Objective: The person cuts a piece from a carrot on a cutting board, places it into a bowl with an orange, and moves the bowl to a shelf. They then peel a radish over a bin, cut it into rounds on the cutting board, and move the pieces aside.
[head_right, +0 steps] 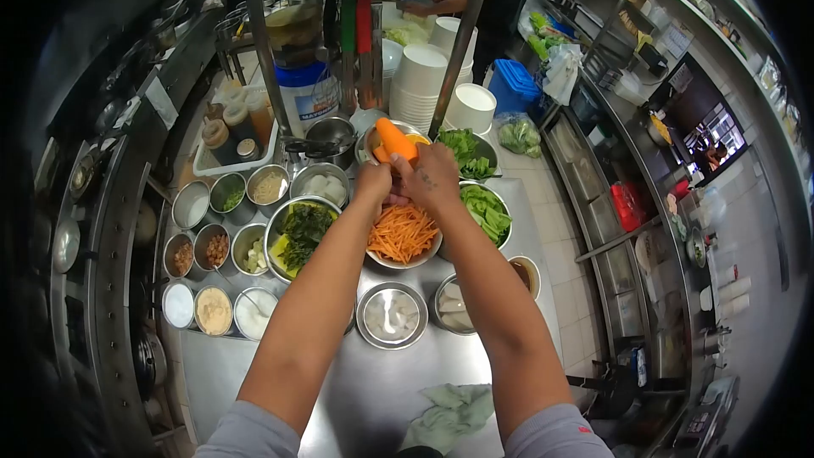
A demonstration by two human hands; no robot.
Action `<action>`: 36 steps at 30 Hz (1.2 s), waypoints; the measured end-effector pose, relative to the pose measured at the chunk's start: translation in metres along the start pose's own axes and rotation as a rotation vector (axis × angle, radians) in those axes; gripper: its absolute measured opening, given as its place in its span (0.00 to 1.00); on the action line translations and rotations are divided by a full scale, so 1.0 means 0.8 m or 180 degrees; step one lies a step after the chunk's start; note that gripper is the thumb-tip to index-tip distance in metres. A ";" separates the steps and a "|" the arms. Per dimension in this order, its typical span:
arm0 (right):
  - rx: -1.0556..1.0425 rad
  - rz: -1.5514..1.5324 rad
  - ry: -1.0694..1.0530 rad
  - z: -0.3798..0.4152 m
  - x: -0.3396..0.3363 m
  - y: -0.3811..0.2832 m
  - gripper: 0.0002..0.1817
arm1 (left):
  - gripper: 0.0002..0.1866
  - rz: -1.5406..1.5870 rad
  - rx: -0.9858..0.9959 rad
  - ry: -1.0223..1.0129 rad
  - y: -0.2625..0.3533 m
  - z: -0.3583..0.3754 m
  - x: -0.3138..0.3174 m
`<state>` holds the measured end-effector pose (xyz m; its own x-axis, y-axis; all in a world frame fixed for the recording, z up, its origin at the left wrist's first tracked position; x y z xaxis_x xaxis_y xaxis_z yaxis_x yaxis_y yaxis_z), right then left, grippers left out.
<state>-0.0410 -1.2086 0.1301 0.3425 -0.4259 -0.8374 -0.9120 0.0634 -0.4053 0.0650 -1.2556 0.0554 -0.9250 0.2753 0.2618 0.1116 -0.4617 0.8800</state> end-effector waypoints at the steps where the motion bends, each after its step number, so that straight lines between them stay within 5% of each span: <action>1: -0.0113 -0.0033 0.0149 0.004 -0.007 0.003 0.32 | 0.14 0.0264 -0.0064 0.0050 -0.003 -0.005 -0.001; 7: 0.0102 -0.0643 0.0140 0.075 -0.083 0.014 0.30 | 0.17 -0.0206 -0.0345 0.0663 0.005 -0.021 -0.019; 16: 0.1134 -0.1173 -0.0310 0.371 -0.242 0.109 0.24 | 0.17 -0.0379 -0.0071 0.1012 0.018 -0.020 -0.045; 19: 0.1848 -0.0660 -0.0006 0.492 -0.296 0.146 0.23 | 0.32 -0.0609 0.0353 0.1381 0.020 -0.044 -0.087; 20: 0.1873 -0.0638 0.0132 0.524 -0.315 0.151 0.23 | 0.32 -0.1161 0.0697 0.1022 0.039 -0.042 -0.098; 21: 0.1953 -0.0578 0.0286 0.565 -0.340 0.151 0.22 | 0.23 -0.0358 0.1123 0.1290 0.044 -0.036 -0.110; 22: 0.2360 -0.0796 0.0481 0.599 -0.357 0.145 0.22 | 0.18 -0.1930 0.1473 0.0441 0.072 -0.075 -0.119; 23: 0.2166 -0.0688 0.0737 0.639 -0.362 0.149 0.21 | 0.18 -0.0961 0.1475 0.0703 0.084 -0.077 -0.125; 24: 0.2116 -0.0690 0.0989 0.673 -0.366 0.151 0.20 | 0.19 -0.0618 0.1146 -0.0267 0.102 -0.147 -0.149; 26: 0.2397 -0.0900 0.1054 0.726 -0.368 0.148 0.19 | 0.18 -0.1417 0.1754 0.0208 0.129 0.091 0.004; 28: 0.2301 -0.0904 0.1072 0.766 -0.362 0.132 0.19 | 0.14 -0.1736 0.2057 -0.0637 0.117 0.110 0.030; 29: 0.2335 -0.0920 0.1095 0.781 -0.364 0.121 0.19 | 0.12 -0.1882 0.2151 -0.0548 0.101 0.169 0.067; 36: 0.2330 -0.0790 0.1244 0.948 -0.397 0.086 0.18 | 0.10 -0.2230 0.1511 -0.2067 -0.051 0.403 0.229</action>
<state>-0.0413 -0.3840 0.0903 0.2878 -0.7756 -0.5618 -0.4003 0.4355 -0.8063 0.0081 -0.9141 0.1953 -0.4826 0.8135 -0.3246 -0.1103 0.3112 0.9439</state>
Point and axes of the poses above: each hand's wrist, its own z-axis away from the middle knuckle, its own x-axis out of the palm, y = z × x, the point moved 7 cm from there along -z, towards the middle knuckle, and after that the axes turned 3 degrees about -x, right-handed, at the moved point
